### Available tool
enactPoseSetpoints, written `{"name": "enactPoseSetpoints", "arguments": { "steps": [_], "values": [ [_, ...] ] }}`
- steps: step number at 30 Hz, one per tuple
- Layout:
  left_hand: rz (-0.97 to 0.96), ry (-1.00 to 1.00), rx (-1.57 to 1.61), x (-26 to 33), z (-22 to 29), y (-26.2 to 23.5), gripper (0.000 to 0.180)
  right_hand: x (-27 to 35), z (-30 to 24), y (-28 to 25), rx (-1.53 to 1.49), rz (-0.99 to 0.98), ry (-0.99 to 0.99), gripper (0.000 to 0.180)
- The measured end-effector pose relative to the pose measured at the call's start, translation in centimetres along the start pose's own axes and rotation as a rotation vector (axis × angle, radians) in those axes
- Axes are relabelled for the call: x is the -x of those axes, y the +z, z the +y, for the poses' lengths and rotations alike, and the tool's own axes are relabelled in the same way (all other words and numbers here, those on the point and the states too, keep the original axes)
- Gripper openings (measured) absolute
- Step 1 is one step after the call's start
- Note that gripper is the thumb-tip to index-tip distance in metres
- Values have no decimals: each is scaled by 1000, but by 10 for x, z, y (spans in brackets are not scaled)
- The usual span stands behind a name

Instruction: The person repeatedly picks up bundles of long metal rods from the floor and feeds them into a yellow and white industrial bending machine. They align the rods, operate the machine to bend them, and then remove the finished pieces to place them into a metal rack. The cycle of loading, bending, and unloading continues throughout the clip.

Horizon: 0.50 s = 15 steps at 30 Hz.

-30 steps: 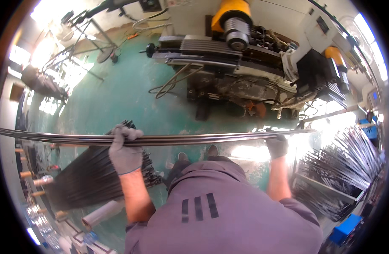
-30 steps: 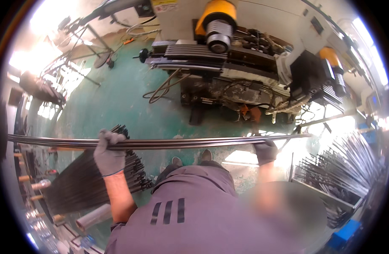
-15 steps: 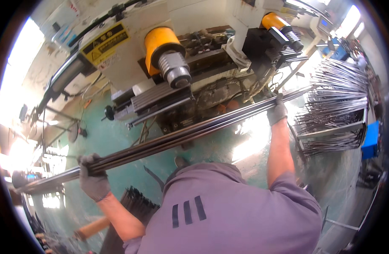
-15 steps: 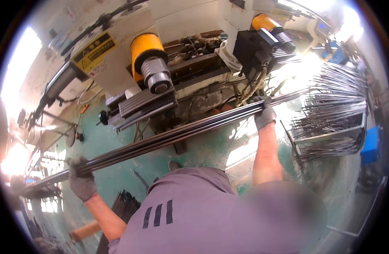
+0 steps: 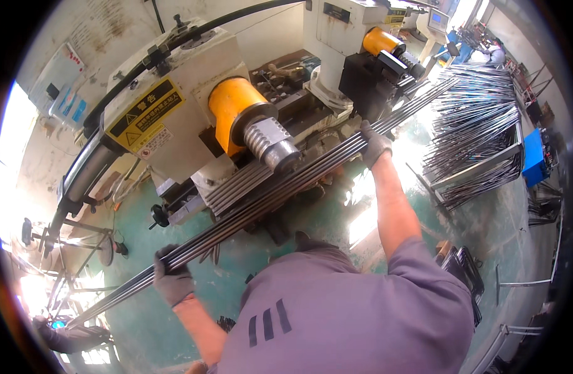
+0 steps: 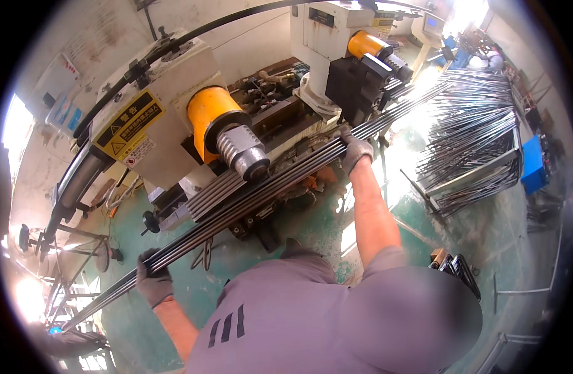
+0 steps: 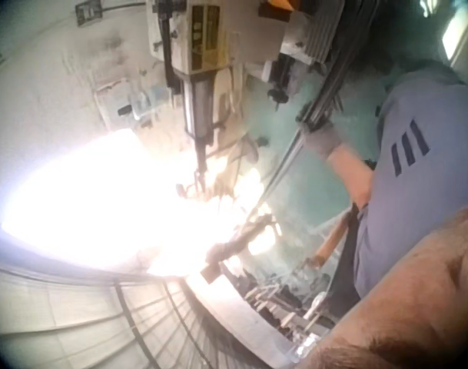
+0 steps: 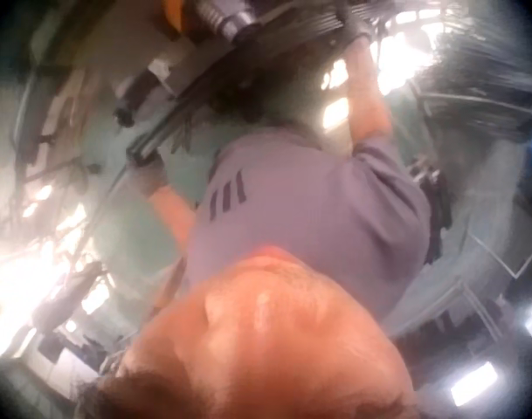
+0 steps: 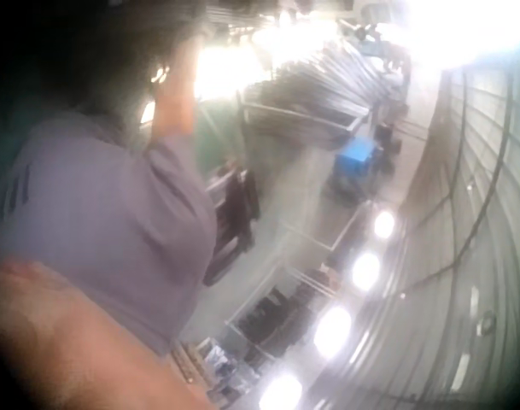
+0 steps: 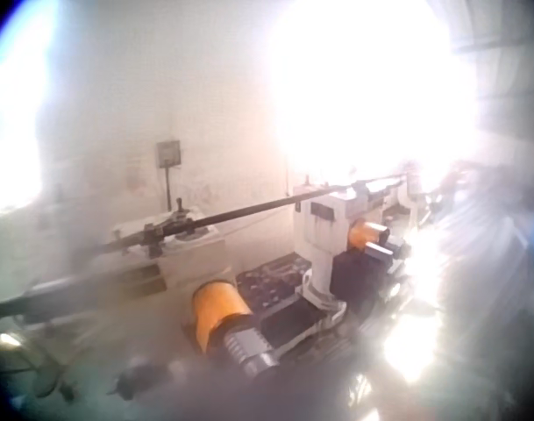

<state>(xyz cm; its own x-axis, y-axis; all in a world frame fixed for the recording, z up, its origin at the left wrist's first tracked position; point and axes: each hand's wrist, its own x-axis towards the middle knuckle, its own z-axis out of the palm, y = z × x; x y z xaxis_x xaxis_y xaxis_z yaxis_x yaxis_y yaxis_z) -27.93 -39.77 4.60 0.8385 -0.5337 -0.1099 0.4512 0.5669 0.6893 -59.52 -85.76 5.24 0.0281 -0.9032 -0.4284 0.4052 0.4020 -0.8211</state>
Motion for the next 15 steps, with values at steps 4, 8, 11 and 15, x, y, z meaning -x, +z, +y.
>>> {"name": "enactPoseSetpoints", "arguments": {
  "steps": [4, 8, 11, 15],
  "values": [
    [96, 77, 11, -24, 33, -31, 30, -31, -13, 3, -61, -2, -33, 22],
    [158, 31, 66, -42, 11, -29, 31, -67, -33, 16, -86, -25, -63, 24],
    [217, -28, 124, -47, -11, -10, 32, -101, -44, 26, -92, -42, -25, 23],
    [241, -51, 154, -53, -31, -3, 33, -135, -49, 33, -103, -35, 16, 21]
  ]
}}
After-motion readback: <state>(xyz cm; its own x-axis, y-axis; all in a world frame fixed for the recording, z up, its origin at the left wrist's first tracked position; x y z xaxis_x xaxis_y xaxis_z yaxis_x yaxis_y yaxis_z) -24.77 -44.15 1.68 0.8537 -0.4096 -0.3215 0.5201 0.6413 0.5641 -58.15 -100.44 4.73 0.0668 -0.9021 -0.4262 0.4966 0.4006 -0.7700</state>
